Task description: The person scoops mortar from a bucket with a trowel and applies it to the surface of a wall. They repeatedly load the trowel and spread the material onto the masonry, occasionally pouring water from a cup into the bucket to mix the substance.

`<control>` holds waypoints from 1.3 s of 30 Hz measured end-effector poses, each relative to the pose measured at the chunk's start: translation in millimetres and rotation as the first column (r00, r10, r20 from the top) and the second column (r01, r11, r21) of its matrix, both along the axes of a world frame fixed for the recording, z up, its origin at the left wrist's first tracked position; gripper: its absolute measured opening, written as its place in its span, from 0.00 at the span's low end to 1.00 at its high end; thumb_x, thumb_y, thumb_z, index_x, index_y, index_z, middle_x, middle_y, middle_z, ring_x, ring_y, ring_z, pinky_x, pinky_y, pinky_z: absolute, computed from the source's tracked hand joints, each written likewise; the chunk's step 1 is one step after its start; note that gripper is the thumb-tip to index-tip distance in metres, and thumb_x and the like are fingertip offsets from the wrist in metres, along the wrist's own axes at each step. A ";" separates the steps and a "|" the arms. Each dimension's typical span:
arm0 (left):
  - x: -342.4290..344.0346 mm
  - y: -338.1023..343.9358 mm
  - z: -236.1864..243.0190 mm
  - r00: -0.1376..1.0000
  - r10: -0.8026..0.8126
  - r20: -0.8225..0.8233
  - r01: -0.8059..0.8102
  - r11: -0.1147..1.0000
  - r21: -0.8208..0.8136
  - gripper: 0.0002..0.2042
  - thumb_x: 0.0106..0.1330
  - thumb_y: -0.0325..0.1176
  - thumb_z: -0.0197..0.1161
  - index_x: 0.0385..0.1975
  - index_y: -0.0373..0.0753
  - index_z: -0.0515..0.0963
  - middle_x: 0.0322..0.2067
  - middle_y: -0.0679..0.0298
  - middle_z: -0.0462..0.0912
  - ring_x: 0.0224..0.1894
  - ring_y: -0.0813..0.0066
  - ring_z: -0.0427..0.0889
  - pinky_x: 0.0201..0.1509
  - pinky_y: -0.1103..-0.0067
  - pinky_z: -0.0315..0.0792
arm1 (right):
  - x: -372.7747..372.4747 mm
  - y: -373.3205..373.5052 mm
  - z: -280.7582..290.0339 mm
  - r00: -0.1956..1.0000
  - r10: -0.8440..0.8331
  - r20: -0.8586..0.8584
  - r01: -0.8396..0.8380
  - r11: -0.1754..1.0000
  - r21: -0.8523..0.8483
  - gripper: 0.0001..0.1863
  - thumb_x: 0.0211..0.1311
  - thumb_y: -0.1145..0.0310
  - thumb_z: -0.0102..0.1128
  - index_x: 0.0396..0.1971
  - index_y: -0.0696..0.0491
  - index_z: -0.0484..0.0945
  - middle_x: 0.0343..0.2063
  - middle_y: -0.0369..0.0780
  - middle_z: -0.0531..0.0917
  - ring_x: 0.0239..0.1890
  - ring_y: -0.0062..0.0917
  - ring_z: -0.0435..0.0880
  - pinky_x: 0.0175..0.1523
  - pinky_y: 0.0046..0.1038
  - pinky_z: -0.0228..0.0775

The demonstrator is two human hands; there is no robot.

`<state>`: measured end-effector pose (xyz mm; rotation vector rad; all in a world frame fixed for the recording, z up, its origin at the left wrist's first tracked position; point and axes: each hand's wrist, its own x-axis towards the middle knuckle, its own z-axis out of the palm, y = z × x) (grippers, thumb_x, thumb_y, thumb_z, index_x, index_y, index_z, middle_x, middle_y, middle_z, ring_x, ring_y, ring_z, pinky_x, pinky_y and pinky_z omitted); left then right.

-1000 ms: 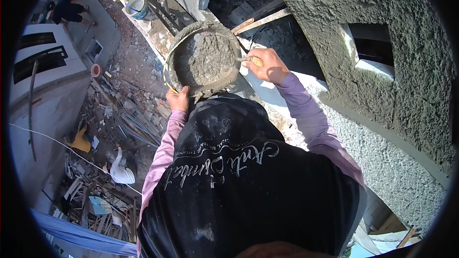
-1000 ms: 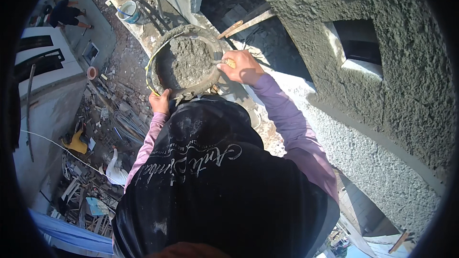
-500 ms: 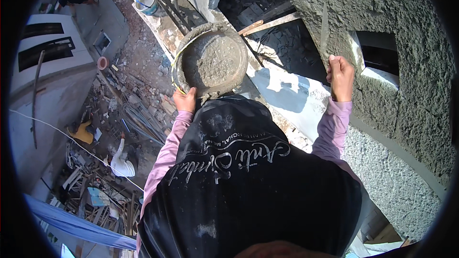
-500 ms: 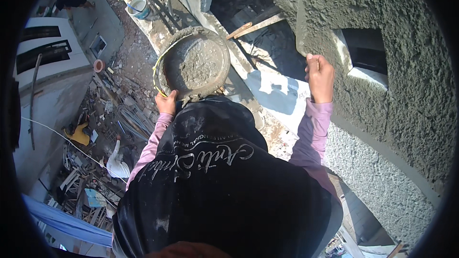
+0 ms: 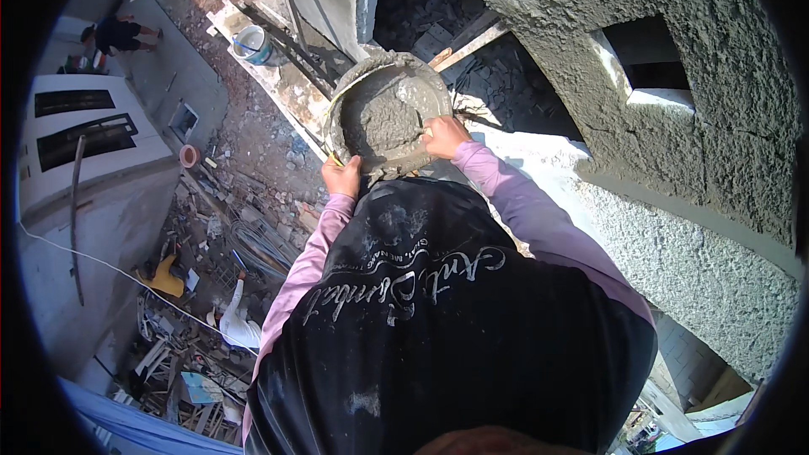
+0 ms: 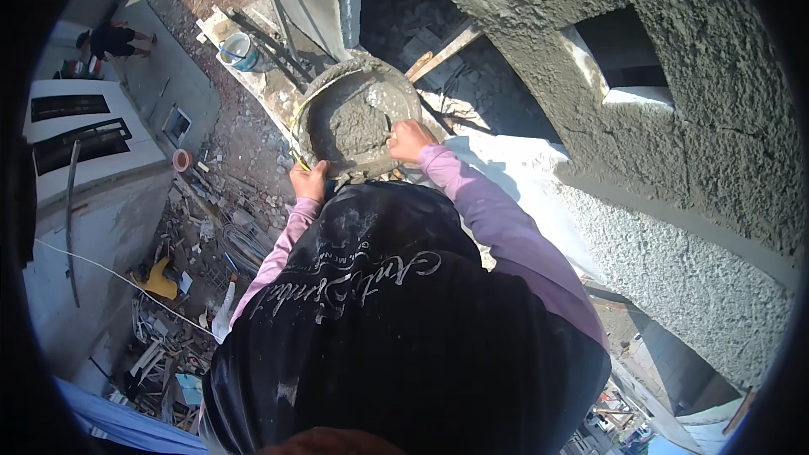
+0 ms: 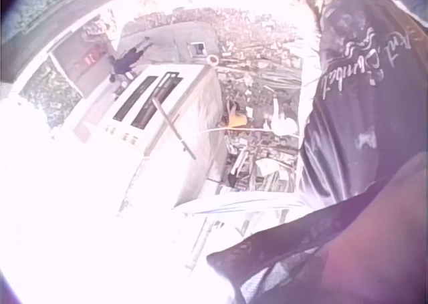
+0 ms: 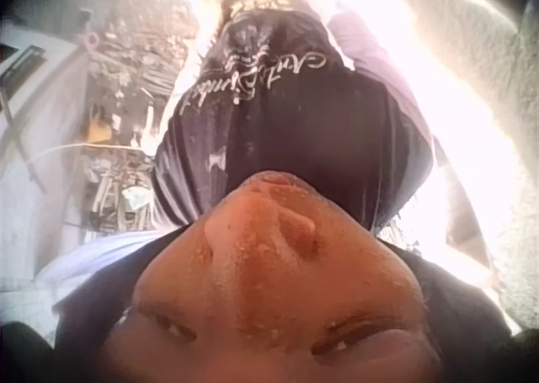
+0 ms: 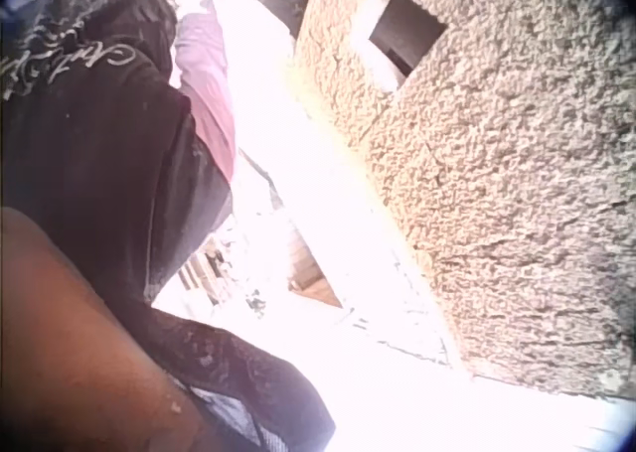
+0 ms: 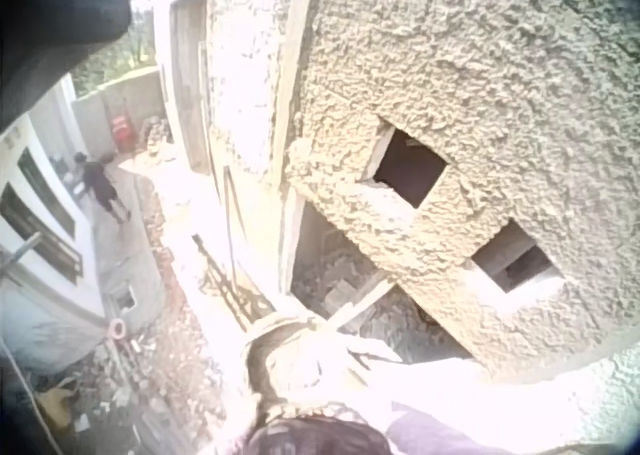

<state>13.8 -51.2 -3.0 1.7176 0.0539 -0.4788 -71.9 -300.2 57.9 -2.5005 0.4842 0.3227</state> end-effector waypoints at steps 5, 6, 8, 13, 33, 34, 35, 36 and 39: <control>4.8 -4.6 0.8 0.998 -0.039 -0.053 0.033 0.994 -0.108 0.08 0.52 0.20 0.64 0.33 0.31 0.79 0.28 0.66 0.82 0.27 0.80 0.76 0.33 0.80 0.73 | -32.8 -5.7 3.2 0.994 -0.089 0.068 0.081 0.990 0.115 0.14 0.53 0.65 0.59 0.34 0.60 0.79 0.30 0.53 0.82 0.36 0.48 0.82 0.44 0.41 0.73; 7.3 -7.9 -2.2 0.998 -0.050 -0.050 0.044 0.992 -0.121 0.08 0.52 0.20 0.64 0.33 0.31 0.79 0.28 0.66 0.82 0.27 0.80 0.76 0.33 0.80 0.73 | -29.2 -6.1 14.2 0.993 -0.102 0.067 0.096 0.991 0.094 0.14 0.54 0.64 0.59 0.35 0.59 0.79 0.31 0.53 0.82 0.36 0.48 0.82 0.44 0.41 0.73; 6.2 -3.1 -6.9 0.995 -0.006 -0.096 -0.011 0.984 -0.177 0.07 0.53 0.20 0.64 0.33 0.31 0.78 0.28 0.67 0.82 0.26 0.81 0.76 0.33 0.80 0.73 | -23.7 -3.5 38.5 0.987 -0.107 0.119 0.101 0.993 0.056 0.12 0.53 0.66 0.61 0.32 0.60 0.78 0.29 0.52 0.81 0.35 0.48 0.81 0.42 0.41 0.72; 3.3 2.3 -11.9 0.997 -0.001 -0.080 -0.010 0.990 -0.143 0.06 0.53 0.19 0.64 0.30 0.32 0.77 0.26 0.68 0.81 0.26 0.83 0.75 0.30 0.82 0.71 | -13.8 -24.0 174.9 0.918 0.066 0.392 -0.066 0.998 -0.013 0.11 0.52 0.69 0.66 0.31 0.59 0.77 0.26 0.46 0.78 0.27 0.40 0.79 0.34 0.34 0.71; -6.8 17.1 10.1 0.999 0.013 -0.040 -0.015 0.999 -0.035 0.07 0.53 0.19 0.65 0.32 0.32 0.78 0.29 0.66 0.82 0.28 0.80 0.77 0.35 0.80 0.72 | -51.0 -108.4 244.4 0.965 -0.172 0.196 0.220 0.941 -0.257 0.12 0.56 0.65 0.61 0.30 0.60 0.75 0.19 0.49 0.75 0.22 0.41 0.76 0.31 0.37 0.66; -5.6 14.2 9.4 0.999 -0.006 -0.038 0.005 0.999 -0.043 0.07 0.53 0.19 0.65 0.32 0.32 0.78 0.29 0.66 0.82 0.28 0.80 0.77 0.35 0.80 0.72 | -41.8 -92.5 210.3 0.984 -0.075 0.164 0.114 0.965 -0.237 0.13 0.53 0.65 0.61 0.31 0.60 0.76 0.24 0.51 0.79 0.31 0.51 0.78 0.38 0.42 0.69; -4.7 13.5 6.9 1.000 0.003 -0.028 -0.004 1.000 -0.024 0.07 0.53 0.19 0.65 0.32 0.32 0.78 0.29 0.66 0.82 0.28 0.80 0.77 0.35 0.80 0.72 | -31.2 -77.9 165.4 0.998 -0.051 0.035 0.058 0.971 -0.232 0.13 0.51 0.66 0.61 0.32 0.60 0.77 0.27 0.53 0.81 0.36 0.50 0.81 0.42 0.43 0.71; -3.8 13.4 5.3 1.000 0.009 -0.020 -0.009 1.000 -0.003 0.07 0.53 0.19 0.65 0.31 0.32 0.78 0.28 0.66 0.82 0.28 0.80 0.77 0.35 0.79 0.72 | -19.0 -61.5 116.0 0.997 -0.062 -0.051 0.049 0.974 -0.222 0.12 0.47 0.67 0.61 0.30 0.59 0.80 0.30 0.53 0.82 0.36 0.51 0.81 0.44 0.43 0.73; -5.6 12.5 11.8 0.999 -0.038 0.000 0.038 0.998 -0.053 0.07 0.53 0.20 0.65 0.31 0.32 0.78 0.29 0.66 0.82 0.28 0.79 0.77 0.34 0.79 0.72 | 18.9 7.7 8.0 0.978 0.185 -0.101 -0.210 0.899 -0.385 0.09 0.41 0.73 0.61 0.24 0.62 0.80 0.27 0.54 0.82 0.33 0.43 0.85 0.39 0.41 0.78</control>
